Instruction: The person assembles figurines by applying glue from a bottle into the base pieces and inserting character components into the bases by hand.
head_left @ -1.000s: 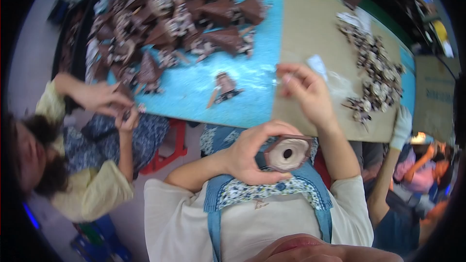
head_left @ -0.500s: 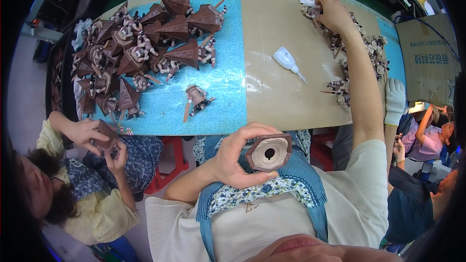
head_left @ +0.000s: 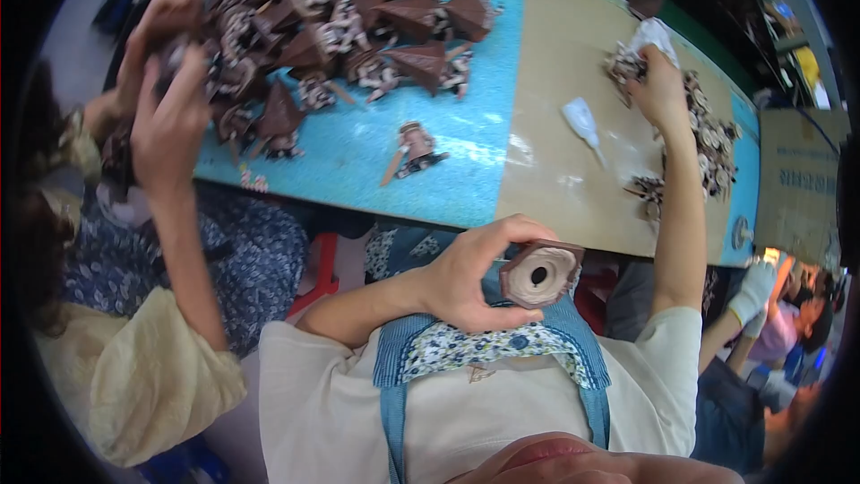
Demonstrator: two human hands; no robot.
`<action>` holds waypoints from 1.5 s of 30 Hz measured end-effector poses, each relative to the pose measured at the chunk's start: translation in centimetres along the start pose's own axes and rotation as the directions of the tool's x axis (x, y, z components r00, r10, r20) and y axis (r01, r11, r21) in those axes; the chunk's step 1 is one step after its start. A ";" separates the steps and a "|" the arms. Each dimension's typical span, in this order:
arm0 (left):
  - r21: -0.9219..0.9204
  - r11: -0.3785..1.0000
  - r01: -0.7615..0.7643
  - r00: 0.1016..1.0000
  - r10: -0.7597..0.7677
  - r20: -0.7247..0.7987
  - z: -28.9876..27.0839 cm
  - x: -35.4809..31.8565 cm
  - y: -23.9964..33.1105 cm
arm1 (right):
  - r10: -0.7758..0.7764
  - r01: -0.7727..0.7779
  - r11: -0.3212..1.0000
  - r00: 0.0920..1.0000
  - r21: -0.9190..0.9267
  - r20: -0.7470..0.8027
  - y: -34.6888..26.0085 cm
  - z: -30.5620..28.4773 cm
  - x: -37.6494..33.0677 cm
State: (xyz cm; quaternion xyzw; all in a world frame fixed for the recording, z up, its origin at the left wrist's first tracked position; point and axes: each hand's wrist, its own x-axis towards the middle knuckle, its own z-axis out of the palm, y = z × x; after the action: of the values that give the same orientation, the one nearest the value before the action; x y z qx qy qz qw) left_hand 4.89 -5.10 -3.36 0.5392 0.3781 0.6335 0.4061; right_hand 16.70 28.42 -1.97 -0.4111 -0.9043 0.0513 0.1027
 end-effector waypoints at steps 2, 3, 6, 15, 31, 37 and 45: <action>0.027 0.999 -0.019 0.998 0.018 0.061 -0.2 0.3 0.4 | 0.015 -0.015 1.000 1.000 0.023 -0.006 -0.3 0.2 -0.7; 0.042 0.999 -0.013 0.998 0.010 0.062 -0.3 0.2 0.4 | -0.029 0.034 0.997 0.998 0.073 -0.060 -0.5 0.3 -1.0; 0.066 0.996 -0.059 0.998 0.057 0.024 -0.4 0.3 0.5 | -0.107 0.121 0.988 0.986 0.100 -0.131 -0.4 0.3 -1.2; 0.047 0.997 -0.063 0.997 0.061 0.038 -0.1 0.4 -0.1 | -0.058 -0.340 0.363 0.921 0.868 0.385 -9.8 0.8 -5.1; 0.090 0.996 -0.014 0.997 0.007 0.077 0.6 0.2 -0.3 | -0.079 -0.037 0.676 0.989 0.736 0.123 -12.5 5.5 -6.4; 0.054 0.998 -0.030 0.995 0.024 0.101 1.1 0.5 -0.8 | 0.037 -0.026 0.556 0.999 0.830 0.006 -8.3 3.7 -3.5; 0.010 1.000 0.009 0.993 -0.010 0.116 1.9 1.3 -0.8 | 0.435 0.275 0.195 0.836 0.941 -0.334 0.8 -1.7 4.2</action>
State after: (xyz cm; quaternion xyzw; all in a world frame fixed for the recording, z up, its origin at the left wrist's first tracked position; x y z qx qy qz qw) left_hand 6.77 -3.51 -3.39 0.5751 0.3594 0.5975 0.4280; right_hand 15.00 32.15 0.16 -0.2957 -0.5671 0.4987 0.5850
